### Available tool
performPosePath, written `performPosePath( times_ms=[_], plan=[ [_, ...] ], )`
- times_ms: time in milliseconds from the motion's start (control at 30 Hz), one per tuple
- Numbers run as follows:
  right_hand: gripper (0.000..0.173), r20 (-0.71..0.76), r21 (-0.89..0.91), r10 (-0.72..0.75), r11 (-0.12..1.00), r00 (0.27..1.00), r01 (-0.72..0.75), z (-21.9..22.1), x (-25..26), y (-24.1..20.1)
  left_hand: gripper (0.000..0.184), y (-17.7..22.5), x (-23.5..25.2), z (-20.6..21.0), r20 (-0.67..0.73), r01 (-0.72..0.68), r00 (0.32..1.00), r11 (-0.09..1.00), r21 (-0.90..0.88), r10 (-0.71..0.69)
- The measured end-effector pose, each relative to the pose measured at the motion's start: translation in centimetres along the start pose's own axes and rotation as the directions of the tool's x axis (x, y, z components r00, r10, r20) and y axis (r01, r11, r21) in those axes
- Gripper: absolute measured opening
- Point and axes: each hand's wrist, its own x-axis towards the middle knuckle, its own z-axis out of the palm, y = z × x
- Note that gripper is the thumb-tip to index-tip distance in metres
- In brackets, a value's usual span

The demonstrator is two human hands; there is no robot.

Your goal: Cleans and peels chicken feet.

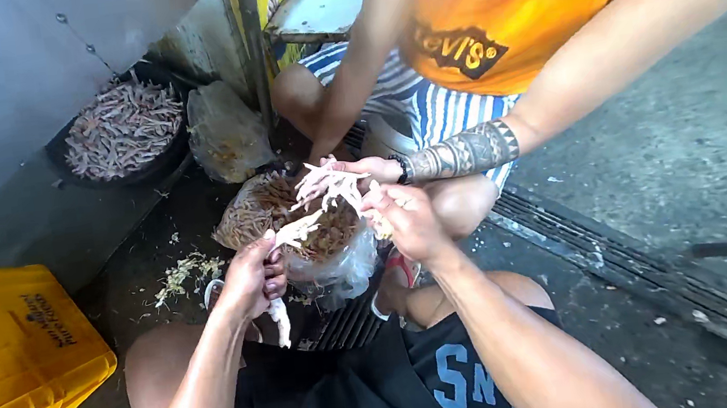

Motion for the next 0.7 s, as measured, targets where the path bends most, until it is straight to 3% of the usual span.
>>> performPosePath(
  times_ms=[100, 167, 267, 400, 467, 600, 700],
  plan=[
    [0.031, 0.157, -0.059, 0.088, 0.995, 0.984, -0.079, 2.6, -0.7, -0.1, 0.041, -1.2, 0.7, 1.3, 0.05, -0.174, 0.984, 0.978, 0.116, 0.169],
    [0.028, 0.202, -0.079, 0.082, 0.995, 0.976, -0.067, 3.7, -0.9, 0.0, 0.037, -2.1, 1.2, 1.9, 0.09, -0.333, 0.943, 0.896, 0.294, 0.321],
    [0.026, 0.202, -0.113, 0.029, 0.994, 0.979, -0.006, 4.2, -0.7, 0.0, 0.036, -3.0, 1.2, 2.8, 0.142, -0.438, 0.891, 0.737, 0.515, 0.43],
    [0.019, 0.114, -0.086, -0.014, 0.996, 0.993, 0.024, 4.5, -1.2, 0.1, 0.04, -3.9, 0.8, 3.8, 0.267, -0.502, 0.817, 0.402, 0.766, 0.511],
    [0.02, 0.061, -0.115, -0.081, 0.989, 0.995, 0.088, 4.5, -1.5, -0.1, 0.041, -4.0, 0.4, 3.7, 0.362, -0.548, 0.769, 0.252, 0.798, 0.526],
    [0.024, -0.023, -0.132, -0.165, 0.978, 0.986, 0.161, 3.2, -0.8, -0.5, 0.041, -3.6, -0.1, 3.6, 0.42, -0.611, 0.715, 0.207, 0.764, 0.559],
    [0.025, -0.189, 0.018, -0.113, 0.993, 0.975, 0.118, -0.5, 1.1, -0.5, 0.043, -3.1, -0.7, 2.5, 0.464, -0.678, 0.667, 0.217, 0.702, 0.584]
  ],
)
